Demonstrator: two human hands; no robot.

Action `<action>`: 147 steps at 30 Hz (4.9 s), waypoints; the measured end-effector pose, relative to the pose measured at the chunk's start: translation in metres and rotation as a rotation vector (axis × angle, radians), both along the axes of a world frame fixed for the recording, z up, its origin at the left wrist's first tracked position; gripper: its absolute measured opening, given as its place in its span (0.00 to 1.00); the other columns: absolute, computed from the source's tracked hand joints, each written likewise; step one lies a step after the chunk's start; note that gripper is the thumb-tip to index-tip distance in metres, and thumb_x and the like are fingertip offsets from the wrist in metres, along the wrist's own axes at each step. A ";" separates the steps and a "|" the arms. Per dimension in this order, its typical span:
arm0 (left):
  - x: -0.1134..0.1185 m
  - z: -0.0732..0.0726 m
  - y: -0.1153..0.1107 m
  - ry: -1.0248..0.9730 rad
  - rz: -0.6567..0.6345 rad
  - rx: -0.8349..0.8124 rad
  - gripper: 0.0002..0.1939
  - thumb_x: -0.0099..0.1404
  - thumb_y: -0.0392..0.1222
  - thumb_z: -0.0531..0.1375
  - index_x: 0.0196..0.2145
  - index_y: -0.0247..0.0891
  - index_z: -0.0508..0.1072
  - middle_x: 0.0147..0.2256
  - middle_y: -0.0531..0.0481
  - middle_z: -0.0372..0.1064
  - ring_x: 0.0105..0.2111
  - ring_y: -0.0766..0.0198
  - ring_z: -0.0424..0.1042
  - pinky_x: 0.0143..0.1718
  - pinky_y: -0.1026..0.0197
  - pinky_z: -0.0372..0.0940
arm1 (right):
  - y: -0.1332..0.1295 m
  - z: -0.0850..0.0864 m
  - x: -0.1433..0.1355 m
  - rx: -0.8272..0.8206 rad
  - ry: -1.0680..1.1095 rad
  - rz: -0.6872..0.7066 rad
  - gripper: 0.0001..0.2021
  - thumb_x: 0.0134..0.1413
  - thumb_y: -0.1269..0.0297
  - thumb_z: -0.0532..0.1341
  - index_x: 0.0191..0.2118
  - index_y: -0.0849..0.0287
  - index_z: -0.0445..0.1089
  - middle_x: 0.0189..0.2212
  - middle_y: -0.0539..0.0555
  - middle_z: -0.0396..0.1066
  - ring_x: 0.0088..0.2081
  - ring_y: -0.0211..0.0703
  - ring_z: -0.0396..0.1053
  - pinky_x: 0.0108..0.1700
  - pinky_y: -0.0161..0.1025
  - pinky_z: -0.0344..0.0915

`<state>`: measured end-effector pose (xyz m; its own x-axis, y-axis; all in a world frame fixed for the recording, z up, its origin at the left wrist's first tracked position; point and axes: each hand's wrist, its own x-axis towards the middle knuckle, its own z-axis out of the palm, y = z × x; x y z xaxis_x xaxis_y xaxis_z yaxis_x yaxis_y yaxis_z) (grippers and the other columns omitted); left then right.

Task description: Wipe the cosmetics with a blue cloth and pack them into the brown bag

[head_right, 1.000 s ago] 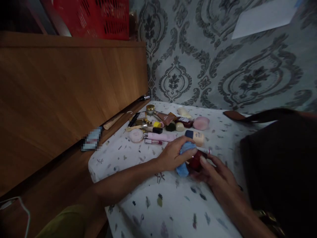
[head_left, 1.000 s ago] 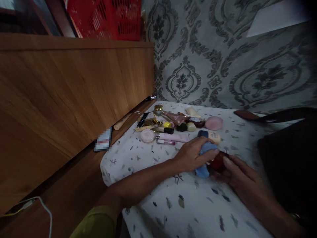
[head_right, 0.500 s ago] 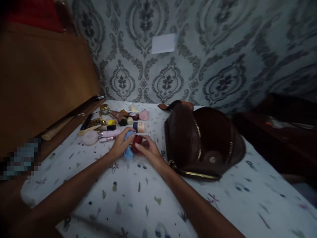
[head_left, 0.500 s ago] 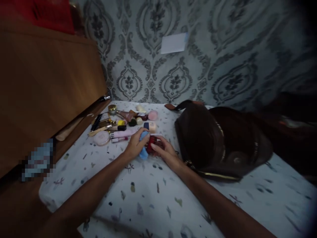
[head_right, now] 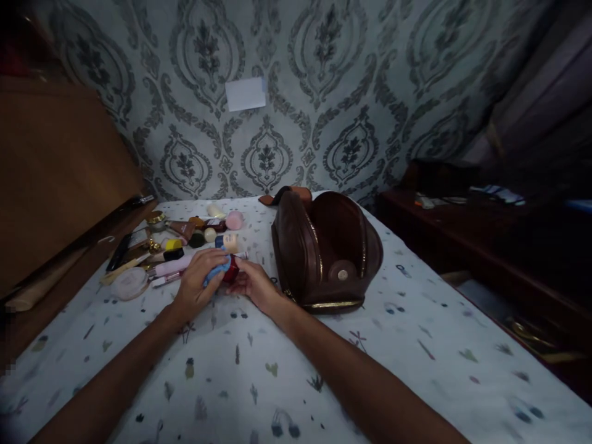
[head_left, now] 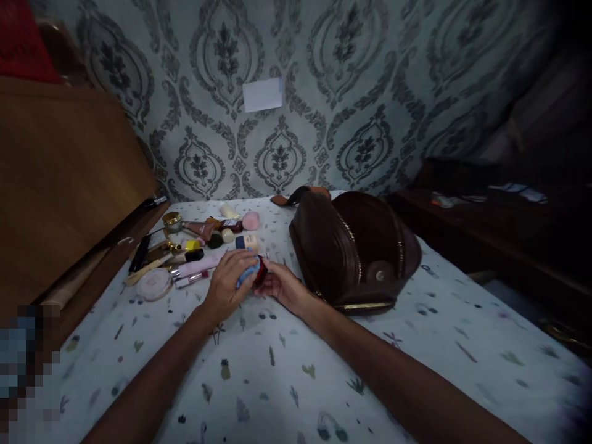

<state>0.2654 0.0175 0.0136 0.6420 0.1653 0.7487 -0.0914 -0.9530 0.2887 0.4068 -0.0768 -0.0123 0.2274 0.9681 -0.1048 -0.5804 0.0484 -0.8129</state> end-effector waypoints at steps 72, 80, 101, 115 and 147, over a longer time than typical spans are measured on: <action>0.002 -0.002 0.004 -0.078 0.085 -0.440 0.04 0.66 0.39 0.58 0.38 0.39 0.73 0.36 0.50 0.71 0.38 0.61 0.71 0.42 0.60 0.65 | -0.006 0.002 -0.009 0.060 -0.119 -0.125 0.24 0.41 0.49 0.72 0.44 0.56 0.74 0.40 0.53 0.74 0.41 0.46 0.73 0.35 0.41 0.76; 0.001 -0.001 0.009 0.088 -0.057 -0.576 0.10 0.62 0.44 0.63 0.39 0.39 0.73 0.39 0.48 0.71 0.42 0.58 0.70 0.46 0.59 0.64 | -0.008 0.002 -0.010 -0.120 -0.553 -0.243 0.24 0.47 0.40 0.65 0.39 0.56 0.67 0.30 0.49 0.67 0.33 0.43 0.70 0.25 0.35 0.70; 0.000 -0.003 0.013 0.118 0.013 -0.768 0.09 0.60 0.46 0.63 0.36 0.40 0.74 0.33 0.53 0.72 0.33 0.64 0.71 0.36 0.64 0.65 | -0.018 -0.015 0.008 -0.008 -0.706 -0.016 0.37 0.48 0.53 0.67 0.62 0.57 0.57 0.33 0.49 0.69 0.28 0.35 0.64 0.27 0.32 0.64; -0.002 0.000 0.001 0.136 -0.036 -0.465 0.09 0.65 0.43 0.59 0.42 0.39 0.73 0.41 0.46 0.71 0.44 0.57 0.71 0.47 0.56 0.65 | -0.024 -0.011 -0.001 0.019 -0.745 -0.158 0.30 0.47 0.53 0.67 0.56 0.51 0.62 0.33 0.46 0.64 0.23 0.31 0.59 0.21 0.30 0.58; -0.032 0.006 -0.003 0.163 -0.135 -0.385 0.17 0.72 0.44 0.51 0.47 0.39 0.77 0.44 0.42 0.70 0.46 0.55 0.70 0.48 0.54 0.65 | -0.033 -0.004 -0.008 0.017 -0.792 -0.063 0.20 0.53 0.48 0.65 0.44 0.59 0.70 0.29 0.50 0.71 0.24 0.35 0.66 0.22 0.31 0.63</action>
<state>0.2334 0.0146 0.0196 0.7816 0.3193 0.5359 -0.1313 -0.7557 0.6417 0.3989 -0.1095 -0.0163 0.2827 0.9509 0.1262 0.1746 0.0783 -0.9815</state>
